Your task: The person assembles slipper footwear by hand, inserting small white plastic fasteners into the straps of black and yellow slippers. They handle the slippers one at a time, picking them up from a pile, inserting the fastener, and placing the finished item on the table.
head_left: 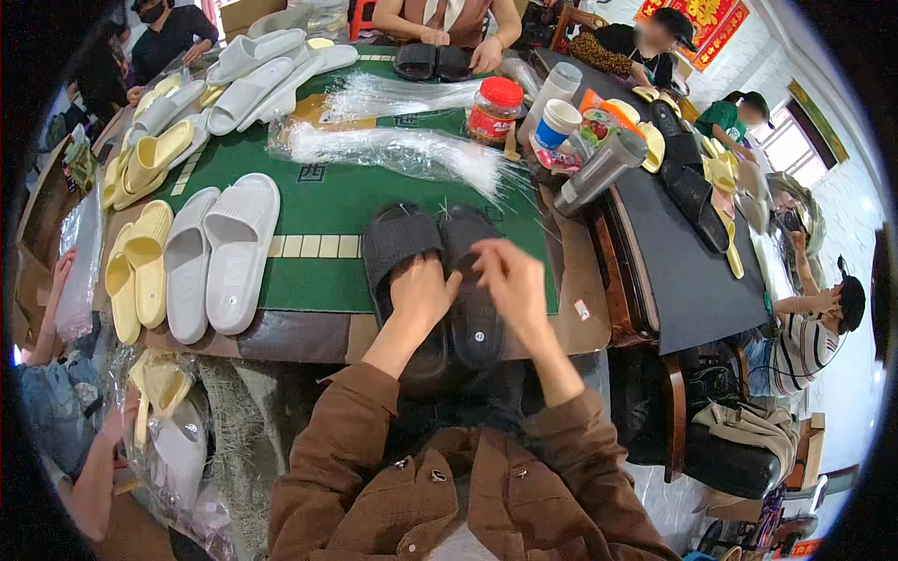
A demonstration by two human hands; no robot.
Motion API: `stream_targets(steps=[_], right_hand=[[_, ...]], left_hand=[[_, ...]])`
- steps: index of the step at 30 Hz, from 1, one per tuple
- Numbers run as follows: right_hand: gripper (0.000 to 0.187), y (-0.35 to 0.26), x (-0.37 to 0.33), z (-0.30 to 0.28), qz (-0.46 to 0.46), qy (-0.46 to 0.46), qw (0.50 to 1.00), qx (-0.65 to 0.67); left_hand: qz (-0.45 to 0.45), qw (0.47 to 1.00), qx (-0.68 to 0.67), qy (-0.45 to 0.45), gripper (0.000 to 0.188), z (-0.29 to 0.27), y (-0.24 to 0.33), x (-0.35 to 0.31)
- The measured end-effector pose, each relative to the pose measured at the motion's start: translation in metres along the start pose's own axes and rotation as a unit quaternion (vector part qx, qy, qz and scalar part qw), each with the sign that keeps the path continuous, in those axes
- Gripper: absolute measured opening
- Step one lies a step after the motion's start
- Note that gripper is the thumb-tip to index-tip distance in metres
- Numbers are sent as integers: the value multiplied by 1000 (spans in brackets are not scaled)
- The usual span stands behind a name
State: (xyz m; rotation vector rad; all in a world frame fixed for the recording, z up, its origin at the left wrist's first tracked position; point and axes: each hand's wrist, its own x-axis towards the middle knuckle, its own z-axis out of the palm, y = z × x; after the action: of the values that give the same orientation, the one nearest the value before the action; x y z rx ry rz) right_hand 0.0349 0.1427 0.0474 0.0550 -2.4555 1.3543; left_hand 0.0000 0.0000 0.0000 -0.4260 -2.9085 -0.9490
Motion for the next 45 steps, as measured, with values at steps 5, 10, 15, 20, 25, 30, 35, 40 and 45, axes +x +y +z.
stream_targets(steps=[5,10,15,20,25,30,35,40,45], right_hand=[[21,30,83,19,-163,59,980,-95],[25,57,119,45,-44,-11,976,-213],[26,62,124,50,-62,-96,976,-184],[19,57,125,51,-96,-62,987,-112],[13,22,118,59,-55,-103,993,-2],[15,30,120,64,-168,-69,974,-132],[18,31,121,65,-118,-135,983,-40],[21,31,121,64,-93,-201,975,-19],[22,36,123,60,-90,-177,980,-19]], left_hand=[[3,999,25,35,46,-2,-7,2],[35,998,25,39,46,4,-4,2],[18,999,13,23,46,5,-4,0],[16,1000,4,20,46,3,-2,0],[21,999,17,24,47,2,-3,1],[20,999,30,10,46,0,-1,1],[24,999,7,33,43,5,-2,0],[17,1000,7,13,43,3,-2,0],[15,1000,3,15,46,2,-2,1]])
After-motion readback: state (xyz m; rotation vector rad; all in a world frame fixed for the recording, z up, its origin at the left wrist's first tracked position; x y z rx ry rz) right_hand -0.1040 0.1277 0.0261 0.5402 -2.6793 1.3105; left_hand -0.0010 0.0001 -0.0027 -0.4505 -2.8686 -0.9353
